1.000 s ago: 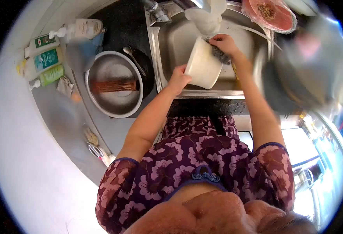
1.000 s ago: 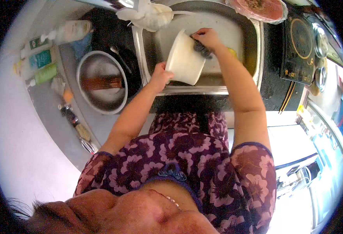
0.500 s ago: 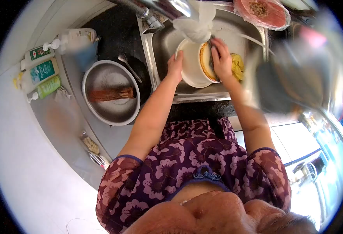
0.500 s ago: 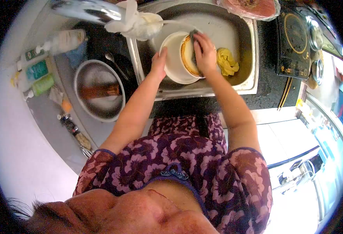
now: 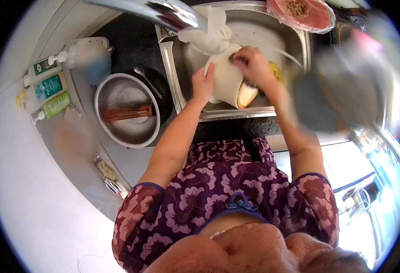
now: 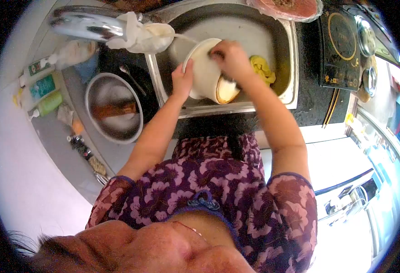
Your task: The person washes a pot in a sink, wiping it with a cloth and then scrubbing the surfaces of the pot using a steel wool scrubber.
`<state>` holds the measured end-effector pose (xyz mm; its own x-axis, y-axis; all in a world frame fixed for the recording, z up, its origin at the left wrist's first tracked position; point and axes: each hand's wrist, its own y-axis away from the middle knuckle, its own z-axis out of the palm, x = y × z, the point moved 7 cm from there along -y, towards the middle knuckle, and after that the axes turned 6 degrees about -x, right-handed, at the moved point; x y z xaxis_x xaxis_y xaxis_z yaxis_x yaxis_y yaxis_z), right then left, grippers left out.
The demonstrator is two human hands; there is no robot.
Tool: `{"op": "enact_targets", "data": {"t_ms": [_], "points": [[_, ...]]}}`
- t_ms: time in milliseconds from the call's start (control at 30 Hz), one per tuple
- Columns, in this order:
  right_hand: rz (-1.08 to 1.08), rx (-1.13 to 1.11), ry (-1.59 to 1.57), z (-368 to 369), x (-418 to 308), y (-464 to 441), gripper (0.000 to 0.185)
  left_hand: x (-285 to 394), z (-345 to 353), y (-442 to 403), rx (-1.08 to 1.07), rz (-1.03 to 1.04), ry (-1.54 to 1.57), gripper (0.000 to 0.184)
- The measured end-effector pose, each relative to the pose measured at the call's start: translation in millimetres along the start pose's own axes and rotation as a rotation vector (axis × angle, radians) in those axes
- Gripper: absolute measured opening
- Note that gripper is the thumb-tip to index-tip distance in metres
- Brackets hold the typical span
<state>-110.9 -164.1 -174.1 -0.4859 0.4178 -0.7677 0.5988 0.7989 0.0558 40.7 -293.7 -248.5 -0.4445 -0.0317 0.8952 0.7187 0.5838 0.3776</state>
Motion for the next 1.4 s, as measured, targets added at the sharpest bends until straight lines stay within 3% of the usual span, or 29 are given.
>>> {"op": "enact_targets", "data": {"t_ms": [67,167,200,267,367,467,533,600,667,700,833,967,1100,1133,1200,1300,1333,1400], "points": [[0.641,-0.289,-0.443,5.1,57.7,-8.4,0.014,-0.7,-1.3,0.4,0.019,0.012,-0.068,0.038],[0.271,-0.092,-0.067,3.1,37.2,-11.8,0.016,1.7,0.3,-1.3,0.030,0.036,-0.064,0.039],[-0.021,-0.075,0.011,7.9,14.5,-9.1,0.017,4.6,2.8,2.3,0.035,0.039,-0.015,0.040],[-0.244,-0.057,0.128,7.4,-18.7,-3.8,0.019,6.3,2.5,4.3,0.022,0.041,-0.015,0.041],[0.389,-0.324,-0.248,6.6,61.6,-24.9,0.020,8.2,4.0,2.4,-0.003,0.055,-0.113,0.041],[0.319,-0.283,-0.094,1.1,44.4,-22.9,0.021,8.7,5.1,-1.2,-0.005,0.062,-0.107,0.041],[-0.130,-0.282,-0.045,12.1,-8.1,-16.4,0.019,7.0,3.7,-0.5,-0.035,0.031,-0.046,0.041],[0.021,-0.276,-0.253,22.4,24.1,-22.3,0.018,-2.3,5.2,-0.2,-0.044,-0.005,-0.033,0.041],[0.403,-0.334,-0.259,9.9,84.4,-29.5,0.017,-0.1,5.3,-2.2,-0.034,0.003,-0.070,0.040],[0.527,-0.389,-0.538,24.4,106.3,-21.1,0.018,6.5,4.1,-1.3,-0.023,0.023,-0.115,0.040],[-0.125,-0.293,-0.065,12.8,-9.0,-16.9,0.018,12.2,7.0,1.2,-0.047,0.006,0.020,0.039],[0.389,-0.394,-0.408,8.7,69.6,-30.1,0.018,4.9,8.2,-0.8,-0.058,0.021,-0.086,0.040],[-0.042,-0.308,-0.106,15.4,21.6,-26.5,0.018,7.1,7.3,2.7,-0.082,-0.017,-0.091,0.042],[-0.006,-0.336,-0.110,13.8,2.7,-23.3,0.018,7.3,7.3,3.8,-0.089,-0.019,-0.057,0.043],[0.197,-0.378,-0.335,15.5,48.9,-32.9,0.018,12.7,7.6,7.2,-0.046,0.022,-0.104,0.042],[0.288,-0.308,-0.139,8.5,80.7,-32.8,0.019,20.0,6.2,3.5,0.004,0.106,-0.155,0.043],[0.160,-0.248,-0.150,10.0,61.2,-30.1,0.019,19.7,5.9,3.5,0.020,0.127,-0.168,0.043],[-0.197,-0.331,-0.035,13.4,-12.8,-18.1,0.017,6.7,6.0,3.2,-0.079,-0.005,-0.134,0.044]]}}
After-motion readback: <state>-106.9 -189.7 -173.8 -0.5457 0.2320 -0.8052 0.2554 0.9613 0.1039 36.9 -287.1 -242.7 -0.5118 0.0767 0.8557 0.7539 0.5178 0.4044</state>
